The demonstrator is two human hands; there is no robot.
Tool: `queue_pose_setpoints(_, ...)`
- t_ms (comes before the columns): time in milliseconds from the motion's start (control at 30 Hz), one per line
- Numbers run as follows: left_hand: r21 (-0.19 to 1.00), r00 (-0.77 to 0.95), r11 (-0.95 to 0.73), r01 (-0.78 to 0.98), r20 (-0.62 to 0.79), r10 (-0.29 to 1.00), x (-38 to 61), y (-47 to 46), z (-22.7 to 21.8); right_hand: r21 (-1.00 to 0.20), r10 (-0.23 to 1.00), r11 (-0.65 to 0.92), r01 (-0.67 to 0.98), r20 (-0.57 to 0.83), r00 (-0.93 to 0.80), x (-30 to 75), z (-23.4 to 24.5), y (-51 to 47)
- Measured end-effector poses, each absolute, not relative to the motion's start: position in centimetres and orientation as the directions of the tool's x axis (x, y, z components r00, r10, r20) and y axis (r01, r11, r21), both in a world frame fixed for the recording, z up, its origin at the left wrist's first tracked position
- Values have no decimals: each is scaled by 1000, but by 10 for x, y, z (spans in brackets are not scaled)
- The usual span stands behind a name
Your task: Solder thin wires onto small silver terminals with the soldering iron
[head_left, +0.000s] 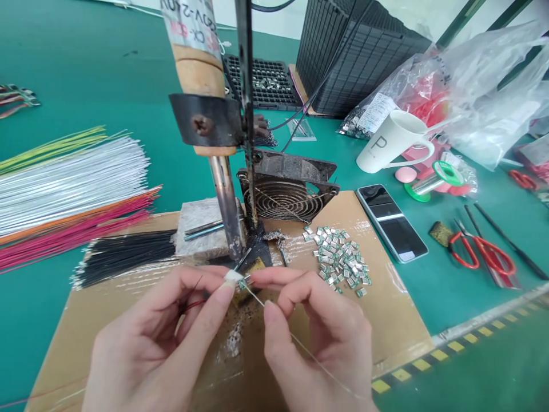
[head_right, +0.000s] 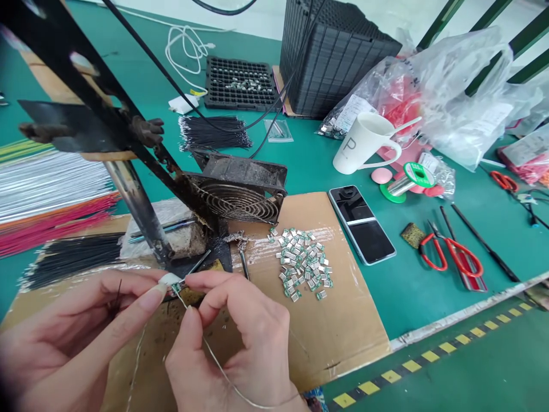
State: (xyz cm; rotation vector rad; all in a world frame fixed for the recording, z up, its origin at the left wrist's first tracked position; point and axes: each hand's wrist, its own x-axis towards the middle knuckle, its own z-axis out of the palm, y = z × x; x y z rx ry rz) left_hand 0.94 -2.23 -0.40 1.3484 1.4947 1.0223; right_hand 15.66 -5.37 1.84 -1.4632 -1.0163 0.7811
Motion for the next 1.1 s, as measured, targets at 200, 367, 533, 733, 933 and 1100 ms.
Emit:
queue_pose_setpoints(200,953,-66,66,296,-49,997,13,-19,-2,-982,897,-24,187,61,437,154,20,-51)
queue_pose_setpoints(367,942,-84,72,327,-47,995,14,-18,3,-975,888,6,221,107,447,154,20,-49)
queue_pose_setpoints(533,919,-79,94,383,-69,994,15,-13,10,-975,884,26,220,125,451,154,20,-46)
queue_pose_setpoints(733,931,-87,90,352,-64,994,16,-11,10,-980,887,8,197,99,452,155,22,-45)
queue_pose_setpoints(933,948,-125,95,304,-59,990,16,-13,4,-986,886,11,166,86,456,155,20,-41)
queue_pose_setpoints(1100,947,-143,115,299,-75,987,18,-11,6,-984,893,0,179,81,443,155,21,-40)
